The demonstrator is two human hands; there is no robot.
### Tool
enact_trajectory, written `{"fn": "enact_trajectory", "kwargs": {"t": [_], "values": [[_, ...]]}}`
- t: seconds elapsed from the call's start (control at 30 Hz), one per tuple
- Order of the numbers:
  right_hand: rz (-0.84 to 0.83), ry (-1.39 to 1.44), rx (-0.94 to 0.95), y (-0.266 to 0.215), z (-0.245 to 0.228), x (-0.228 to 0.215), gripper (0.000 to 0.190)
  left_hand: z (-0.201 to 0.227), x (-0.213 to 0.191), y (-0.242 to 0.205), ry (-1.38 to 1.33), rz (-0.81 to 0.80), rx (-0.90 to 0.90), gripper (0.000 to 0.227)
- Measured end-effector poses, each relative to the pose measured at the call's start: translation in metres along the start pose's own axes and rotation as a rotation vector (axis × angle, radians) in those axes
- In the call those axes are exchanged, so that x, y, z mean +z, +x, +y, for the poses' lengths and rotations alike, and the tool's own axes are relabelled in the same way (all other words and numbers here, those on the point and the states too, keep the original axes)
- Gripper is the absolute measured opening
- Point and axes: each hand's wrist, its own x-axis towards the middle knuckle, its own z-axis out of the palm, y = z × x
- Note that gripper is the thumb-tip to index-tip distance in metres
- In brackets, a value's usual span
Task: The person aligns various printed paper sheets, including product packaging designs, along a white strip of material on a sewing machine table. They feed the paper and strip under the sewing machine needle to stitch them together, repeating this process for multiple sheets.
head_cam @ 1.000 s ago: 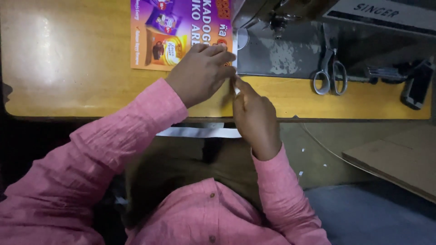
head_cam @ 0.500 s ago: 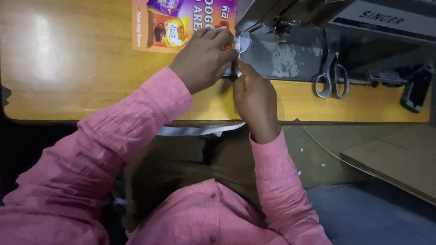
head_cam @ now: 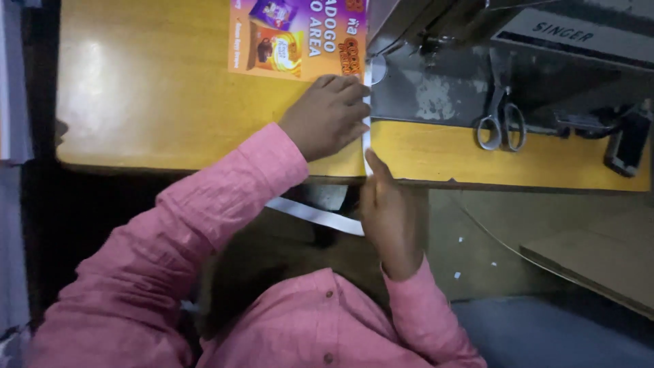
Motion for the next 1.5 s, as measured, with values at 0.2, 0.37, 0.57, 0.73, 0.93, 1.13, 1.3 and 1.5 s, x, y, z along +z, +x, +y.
{"fn": "enact_trajectory", "kwargs": {"t": [0.2,0.37,0.57,0.73,0.93,1.13,1.3,1.5], "values": [[-0.036,0.209,0.064,-0.039,0.027,0.037,0.054,0.05,0.012,-0.028,-0.021,0.028,-0.015,0.029],[0.361,-0.384,-0.6,-0.021,0.107,0.112,0.049,0.104,-0.033,-0.073,-0.007,-0.107,-0.09,0.03],[0.266,0.29,-0.393,-0.039,0.077,0.095,0.048,0.058,-0.178,-0.17,0.392,0.173,-0.428,0.028],[0.225,0.301,-0.341,-0.052,0.051,0.081,0.049,0.072,-0.294,-0.269,0.655,-0.005,-1.226,0.06],[0.204,0.255,-0.264,-0.055,0.046,0.075,0.049,0.096,-0.302,-0.306,0.643,-0.248,-1.532,0.045],[0.199,0.334,-0.255,-0.055,0.052,0.077,0.048,0.098,-0.312,-0.306,0.532,-0.132,-1.56,0.017],[0.197,0.316,-0.31,-0.041,0.067,0.087,0.052,0.092,-0.306,-0.303,0.746,0.034,-1.303,0.019],[0.049,0.431,-0.091,-0.044,0.06,0.075,0.059,0.07,-0.218,-0.168,0.44,0.182,-0.965,0.011]]}}
